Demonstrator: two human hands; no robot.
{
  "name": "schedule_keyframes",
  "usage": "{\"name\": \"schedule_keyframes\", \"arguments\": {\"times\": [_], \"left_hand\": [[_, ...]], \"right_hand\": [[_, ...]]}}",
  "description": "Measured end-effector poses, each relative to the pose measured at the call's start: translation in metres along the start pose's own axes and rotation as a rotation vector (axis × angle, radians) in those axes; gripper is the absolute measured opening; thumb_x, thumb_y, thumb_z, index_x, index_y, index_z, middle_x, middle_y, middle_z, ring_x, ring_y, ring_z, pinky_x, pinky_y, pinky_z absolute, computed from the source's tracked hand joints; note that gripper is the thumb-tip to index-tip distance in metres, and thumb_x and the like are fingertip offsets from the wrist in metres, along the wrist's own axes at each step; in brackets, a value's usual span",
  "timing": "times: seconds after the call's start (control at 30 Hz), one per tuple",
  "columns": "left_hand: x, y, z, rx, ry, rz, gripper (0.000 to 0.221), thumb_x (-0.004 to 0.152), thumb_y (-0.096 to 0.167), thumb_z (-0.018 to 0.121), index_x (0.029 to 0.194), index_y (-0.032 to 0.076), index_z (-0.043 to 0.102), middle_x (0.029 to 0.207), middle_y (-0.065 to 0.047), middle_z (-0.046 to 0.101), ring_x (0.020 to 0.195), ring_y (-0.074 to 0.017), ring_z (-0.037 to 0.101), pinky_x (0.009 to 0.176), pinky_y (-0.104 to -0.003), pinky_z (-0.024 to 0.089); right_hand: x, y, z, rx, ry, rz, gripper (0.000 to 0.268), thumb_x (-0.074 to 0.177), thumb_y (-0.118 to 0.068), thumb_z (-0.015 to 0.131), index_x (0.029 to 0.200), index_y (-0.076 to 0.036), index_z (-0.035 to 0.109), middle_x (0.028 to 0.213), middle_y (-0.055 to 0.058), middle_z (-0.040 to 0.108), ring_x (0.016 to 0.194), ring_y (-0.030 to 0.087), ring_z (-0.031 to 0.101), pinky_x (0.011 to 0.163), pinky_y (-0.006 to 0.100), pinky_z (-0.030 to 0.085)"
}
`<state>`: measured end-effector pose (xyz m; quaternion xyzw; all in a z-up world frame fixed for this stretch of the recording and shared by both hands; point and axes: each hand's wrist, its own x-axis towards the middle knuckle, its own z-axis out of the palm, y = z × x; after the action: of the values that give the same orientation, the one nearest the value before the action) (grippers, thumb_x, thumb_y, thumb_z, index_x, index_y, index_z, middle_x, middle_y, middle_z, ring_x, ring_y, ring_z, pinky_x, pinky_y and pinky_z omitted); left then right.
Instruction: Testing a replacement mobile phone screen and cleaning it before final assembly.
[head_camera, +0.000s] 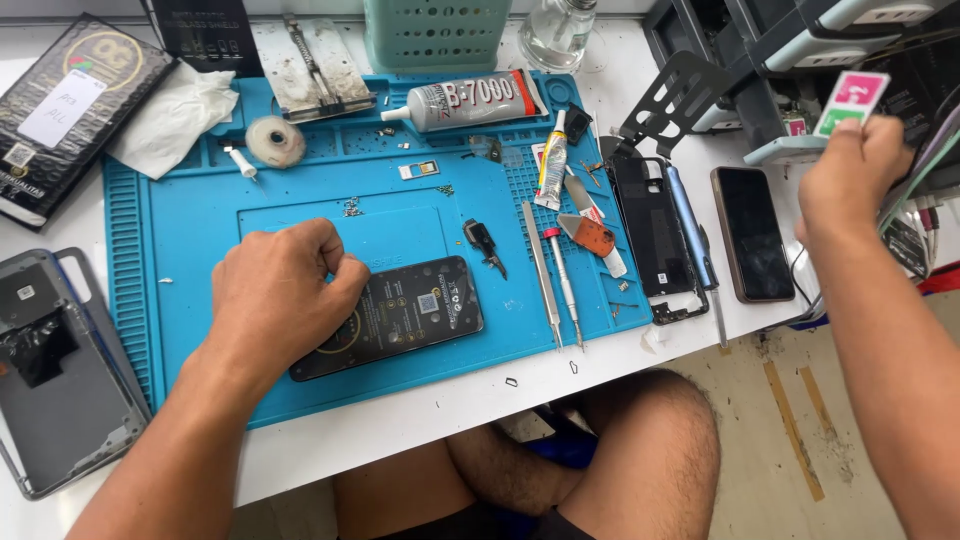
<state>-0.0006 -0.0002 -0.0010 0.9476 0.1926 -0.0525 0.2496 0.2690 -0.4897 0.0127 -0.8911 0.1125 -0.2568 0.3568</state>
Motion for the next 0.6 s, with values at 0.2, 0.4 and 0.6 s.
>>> {"name": "schedule_keyframes", "arguments": {"times": [0.2, 0.4, 0.6], "left_hand": [[-0.003, 0.005, -0.002, -0.005, -0.033, 0.036, 0.019, 0.087, 0.034, 0.057, 0.075, 0.021, 0.063, 0.065, 0.001, 0.068, 0.068, -0.0293, 0.062, 0.058, -0.046, 0.043], [-0.001, 0.000, 0.002, 0.018, -0.017, 0.054, 0.019, 0.084, 0.033, 0.055, 0.070, 0.020, 0.057, 0.056, -0.002, 0.061, 0.061, -0.0320, 0.055, 0.054, -0.046, 0.037], [0.001, -0.003, 0.003, 0.020, -0.035, 0.099, 0.025, 0.087, 0.033, 0.058, 0.067, 0.020, 0.052, 0.055, 0.000, 0.055, 0.055, -0.0258, 0.048, 0.052, -0.042, 0.036]], "right_hand": [[-0.003, 0.002, 0.015, 0.397, -0.011, 0.208, 0.013, 0.110, -0.027, 0.038, 0.101, -0.022, 0.046, 0.095, -0.008, 0.057, 0.080, 0.004, 0.052, 0.072, 0.020, 0.052], [0.019, -0.013, 0.030, 0.512, -0.011, 0.357, 0.014, 0.102, -0.024, 0.045, 0.104, -0.026, 0.058, 0.124, -0.006, 0.066, 0.102, 0.008, 0.072, 0.069, 0.020, 0.058], [0.048, -0.002, 0.051, 0.728, -0.070, 0.345, 0.018, 0.095, -0.017, 0.048, 0.100, -0.024, 0.064, 0.110, -0.004, 0.071, 0.095, 0.013, 0.070, 0.089, 0.039, 0.060]]}}
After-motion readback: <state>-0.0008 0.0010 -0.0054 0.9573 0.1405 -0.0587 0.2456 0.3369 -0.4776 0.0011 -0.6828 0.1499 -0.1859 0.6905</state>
